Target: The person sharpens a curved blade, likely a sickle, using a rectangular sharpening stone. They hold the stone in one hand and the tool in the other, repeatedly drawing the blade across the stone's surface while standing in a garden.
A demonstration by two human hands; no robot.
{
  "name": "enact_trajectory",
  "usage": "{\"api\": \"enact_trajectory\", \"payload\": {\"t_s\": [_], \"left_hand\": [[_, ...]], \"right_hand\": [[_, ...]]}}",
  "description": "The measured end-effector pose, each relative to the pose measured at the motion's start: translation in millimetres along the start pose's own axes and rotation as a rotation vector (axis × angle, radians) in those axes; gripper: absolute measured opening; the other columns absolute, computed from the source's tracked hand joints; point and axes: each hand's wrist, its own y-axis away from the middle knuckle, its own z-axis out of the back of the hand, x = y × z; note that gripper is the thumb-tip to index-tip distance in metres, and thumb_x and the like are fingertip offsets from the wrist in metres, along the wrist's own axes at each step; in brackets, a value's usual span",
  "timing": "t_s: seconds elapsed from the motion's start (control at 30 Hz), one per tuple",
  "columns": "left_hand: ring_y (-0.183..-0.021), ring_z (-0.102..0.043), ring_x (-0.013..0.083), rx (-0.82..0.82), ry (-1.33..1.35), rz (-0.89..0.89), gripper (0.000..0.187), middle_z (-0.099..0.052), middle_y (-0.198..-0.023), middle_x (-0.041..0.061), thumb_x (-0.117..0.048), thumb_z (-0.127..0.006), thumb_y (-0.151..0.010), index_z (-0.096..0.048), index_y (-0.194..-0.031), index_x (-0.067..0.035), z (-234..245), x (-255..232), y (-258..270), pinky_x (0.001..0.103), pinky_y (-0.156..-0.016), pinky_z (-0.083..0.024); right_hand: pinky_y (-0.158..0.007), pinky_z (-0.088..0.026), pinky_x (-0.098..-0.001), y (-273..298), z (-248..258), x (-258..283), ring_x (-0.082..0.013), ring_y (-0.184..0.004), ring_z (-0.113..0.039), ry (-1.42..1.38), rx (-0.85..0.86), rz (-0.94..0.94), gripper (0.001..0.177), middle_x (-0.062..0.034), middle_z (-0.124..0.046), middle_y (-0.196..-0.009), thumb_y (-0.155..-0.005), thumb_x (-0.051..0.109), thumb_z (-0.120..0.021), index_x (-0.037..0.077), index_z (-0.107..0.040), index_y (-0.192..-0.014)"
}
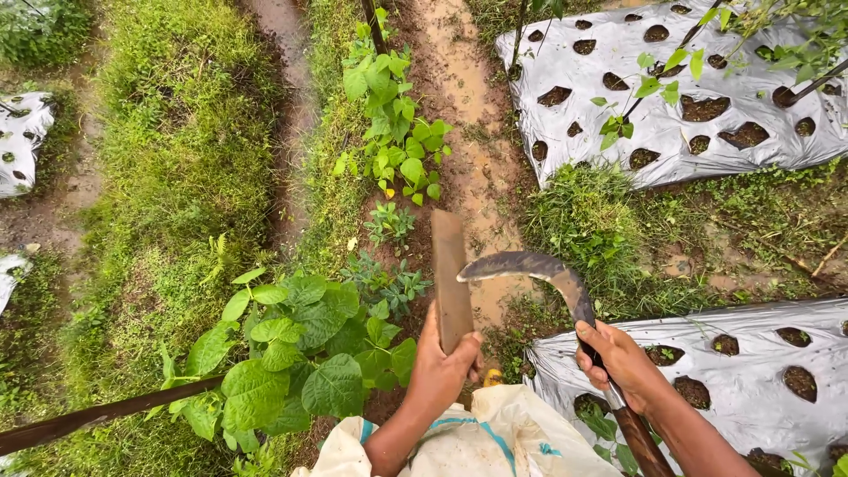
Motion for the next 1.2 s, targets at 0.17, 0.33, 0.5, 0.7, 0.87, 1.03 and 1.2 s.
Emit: {"api": "enact_trajectory", "payload": {"t_s": [0.17,0.33,0.5,0.7,0.87,1.03,1.2], "left_hand": [[-0.061,-0.059,0.0141,0.092,-0.085,0.010,0.060,-0.062,-0.084,0.009,-0.002,-0.056,-0.095,-0.034,-0.150,-0.004,-10.3,-6.9,10.1,0.025,-0.047,-0.051],[-0.059,-0.058,0.0135,0.066,-0.029,-0.017,0.072,-0.060,-0.086,0.010,0.001,-0.054,-0.092,-0.027,-0.157,-0.009,-9.9,-7.1,7.5,0.025,-0.047,-0.049],[-0.060,-0.060,0.0127,0.032,-0.034,-0.011,0.067,-0.063,-0.085,0.009,-0.003,-0.060,-0.094,-0.030,-0.154,-0.008,-4.8,-7.6,1.7,0.025,-0.048,-0.049],[-0.062,-0.061,0.0141,0.126,-0.007,-0.019,0.072,-0.062,-0.084,0.009,0.002,-0.055,-0.094,-0.023,-0.158,-0.005,-2.1,-14.8,-0.9,0.024,-0.048,-0.053],[-0.064,-0.060,0.0147,0.175,-0.104,0.030,0.074,-0.064,-0.091,0.010,-0.001,-0.054,-0.092,-0.023,-0.159,-0.008,0.7,-19.9,3.0,0.025,-0.050,-0.053],[-0.056,-0.058,0.0122,0.149,-0.023,-0.010,0.058,-0.060,-0.077,0.007,-0.002,-0.058,-0.095,-0.036,-0.149,-0.006,14.8,-17.6,-2.8,0.025,-0.046,-0.047],[-0.059,-0.057,0.0124,0.184,0.002,0.003,0.061,-0.060,-0.078,0.008,-0.001,-0.058,-0.093,-0.036,-0.150,-0.004,19.1,-14.7,-9.2,0.025,-0.047,-0.047]], "right_hand": [[-0.029,-0.026,-0.0242,-9.0,-2.0,0.3,-0.0096,-0.038,-0.035,-0.057,-0.009,0.037,0.022,-0.0072,-0.052,-0.061,-0.105,0.024,-0.053,0.003,-0.047,-0.101],[-0.031,-0.027,-0.0255,-5.9,-6.3,3.1,-0.0108,-0.039,-0.035,0.004,-0.017,0.042,0.028,-0.0103,-0.054,-0.061,-0.102,0.029,-0.057,0.002,-0.051,-0.099],[-0.028,-0.027,-0.0231,-6.5,-9.7,-2.7,-0.0085,-0.036,-0.036,-0.060,0.026,0.030,0.026,-0.0083,-0.054,-0.060,-0.101,0.027,-0.058,0.002,-0.051,-0.099],[-0.026,-0.029,-0.0222,-10.5,-23.2,0.5,-0.0078,-0.034,-0.036,-0.065,0.047,0.037,0.028,-0.0057,-0.053,-0.057,-0.101,0.029,-0.057,0.001,-0.052,-0.104],[-0.028,-0.028,-0.0237,-18.7,-38.4,5.2,-0.0089,-0.036,-0.036,-0.087,0.035,0.073,0.027,-0.0062,-0.053,-0.058,-0.103,0.029,-0.055,0.003,-0.049,-0.097],[-0.026,-0.028,-0.0244,-18.6,-50.7,-0.5,-0.0098,-0.033,-0.037,-0.048,0.091,0.051,0.026,-0.0076,-0.055,-0.056,-0.101,0.027,-0.058,0.002,-0.051,-0.097],[-0.028,-0.026,-0.0250,-9.5,-70.2,6.7,-0.0090,-0.034,-0.034,0.010,0.089,0.046,0.034,-0.0060,-0.053,-0.056,-0.098,0.035,-0.060,0.002,-0.053,-0.099]]}}
